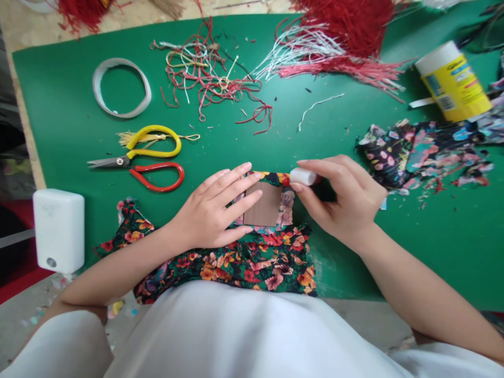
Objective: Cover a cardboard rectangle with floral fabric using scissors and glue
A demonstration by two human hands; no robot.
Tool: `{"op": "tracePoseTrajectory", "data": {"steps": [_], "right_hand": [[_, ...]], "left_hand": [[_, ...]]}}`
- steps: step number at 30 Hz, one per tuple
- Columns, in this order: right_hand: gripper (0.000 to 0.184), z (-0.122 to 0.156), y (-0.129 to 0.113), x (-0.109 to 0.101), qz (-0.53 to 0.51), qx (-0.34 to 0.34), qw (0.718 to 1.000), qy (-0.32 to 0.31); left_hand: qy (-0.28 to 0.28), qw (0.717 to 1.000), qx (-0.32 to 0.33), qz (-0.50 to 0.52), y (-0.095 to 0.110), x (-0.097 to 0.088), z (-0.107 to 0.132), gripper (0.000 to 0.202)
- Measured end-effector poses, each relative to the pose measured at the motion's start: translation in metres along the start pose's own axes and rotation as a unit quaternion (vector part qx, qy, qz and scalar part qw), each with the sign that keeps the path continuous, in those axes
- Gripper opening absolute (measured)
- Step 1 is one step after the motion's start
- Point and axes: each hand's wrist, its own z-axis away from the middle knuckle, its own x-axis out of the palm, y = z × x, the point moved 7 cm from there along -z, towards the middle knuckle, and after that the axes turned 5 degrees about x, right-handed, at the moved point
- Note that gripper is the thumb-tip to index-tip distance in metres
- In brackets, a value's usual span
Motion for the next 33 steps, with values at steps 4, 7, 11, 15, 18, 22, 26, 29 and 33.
{"op": "tracePoseTrajectory", "data": {"steps": [4,7,11,15,18,22,26,29,33], "right_hand": [[0.033,0.001,0.002,0.012,0.014,-0.013,0.999,-0.050],[0.036,0.003,0.000,0.019,0.044,-0.055,0.995,-0.075],[0.042,0.002,-0.002,0.016,0.064,-0.077,0.994,-0.054],[0.036,0.001,-0.006,0.008,0.033,-0.081,0.996,-0.018],[0.032,0.001,-0.010,0.006,0.025,-0.103,0.994,0.005],[0.021,0.003,-0.008,0.010,0.055,-0.093,0.994,-0.004],[0.008,0.002,-0.005,0.010,0.053,-0.074,0.996,-0.014],[0.007,0.000,-0.005,0.010,0.030,-0.080,0.996,-0.027],[0.013,-0.002,-0.008,0.007,-0.016,-0.108,0.994,-0.028]], "left_hand": [[-0.006,1.000,0.003,0.002,0.000,0.001,-0.001,0.052],[-0.005,1.000,0.006,0.001,0.001,0.001,-0.001,0.051],[-0.003,1.000,0.013,-0.010,0.002,0.000,-0.002,0.049],[0.000,1.000,0.016,-0.018,0.002,-0.001,-0.002,0.048],[-0.002,1.000,0.012,-0.013,0.001,0.000,-0.002,0.048],[-0.004,1.000,0.000,0.015,0.001,0.001,-0.001,0.051],[-0.018,1.000,-0.007,0.017,0.002,0.002,-0.001,0.050],[-0.029,0.999,-0.007,0.011,0.003,0.002,-0.002,0.050],[-0.036,0.999,-0.013,0.004,0.003,0.000,-0.002,0.051]]}}
